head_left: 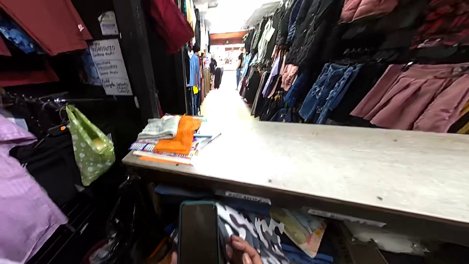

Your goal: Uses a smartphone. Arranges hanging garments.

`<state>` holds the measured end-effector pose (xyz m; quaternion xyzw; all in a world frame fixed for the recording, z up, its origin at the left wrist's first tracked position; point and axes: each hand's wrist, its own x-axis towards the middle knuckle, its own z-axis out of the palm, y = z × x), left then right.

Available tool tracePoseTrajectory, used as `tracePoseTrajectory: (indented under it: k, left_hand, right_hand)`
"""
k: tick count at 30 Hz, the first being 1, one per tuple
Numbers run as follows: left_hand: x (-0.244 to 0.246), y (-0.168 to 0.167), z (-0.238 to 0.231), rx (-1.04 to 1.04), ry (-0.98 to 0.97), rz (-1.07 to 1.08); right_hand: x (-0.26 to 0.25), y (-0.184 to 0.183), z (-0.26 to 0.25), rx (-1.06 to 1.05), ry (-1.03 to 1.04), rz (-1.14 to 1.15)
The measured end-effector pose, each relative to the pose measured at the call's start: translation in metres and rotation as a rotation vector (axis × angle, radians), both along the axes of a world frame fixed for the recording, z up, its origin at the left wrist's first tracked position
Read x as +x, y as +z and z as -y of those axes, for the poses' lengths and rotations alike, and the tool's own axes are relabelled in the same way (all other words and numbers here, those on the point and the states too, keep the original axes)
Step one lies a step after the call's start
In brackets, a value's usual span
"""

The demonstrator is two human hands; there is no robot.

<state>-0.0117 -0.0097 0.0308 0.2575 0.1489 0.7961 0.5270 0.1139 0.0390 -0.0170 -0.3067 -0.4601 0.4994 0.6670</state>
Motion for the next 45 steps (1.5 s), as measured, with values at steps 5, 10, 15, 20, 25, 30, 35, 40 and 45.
tracePoseTrajectory:
  k: [5,10,15,20,25,30,35,40,45]
  left_hand:
    - [-0.005,-0.021,0.010,-0.060,-0.184,0.233]
    - [-0.003,-0.019,0.010,-0.003,-0.190,0.327]
    - [-0.004,-0.015,0.014,0.018,-0.252,0.420]
    - [-0.007,-0.019,0.013,0.094,-0.285,0.430]
    - [-0.005,-0.020,0.013,0.071,-0.270,0.433]
    - [-0.007,-0.024,0.012,0.124,-0.315,0.439]
    - [-0.008,-0.025,0.011,0.203,-0.356,0.423]
    - [-0.008,-0.027,0.011,0.202,-0.370,0.433]
    - [-0.009,-0.026,0.010,0.216,-0.372,0.417]
  right_hand:
    - [0.025,0.005,0.034,0.117,0.062,0.241]
    - [0.030,0.023,0.049,0.278,0.050,0.459]
    - [0.024,0.032,0.058,0.377,0.072,0.597]
    - [0.025,0.030,0.059,0.361,0.085,0.605]
    - [0.020,0.031,0.065,0.285,0.191,0.464]
    - [0.019,0.031,0.067,0.269,0.224,0.416]
    - [0.018,0.033,0.068,0.254,0.229,0.409]
    - [0.019,0.033,0.069,0.251,0.227,0.415]
    - [0.020,0.032,0.068,0.248,0.216,0.417]
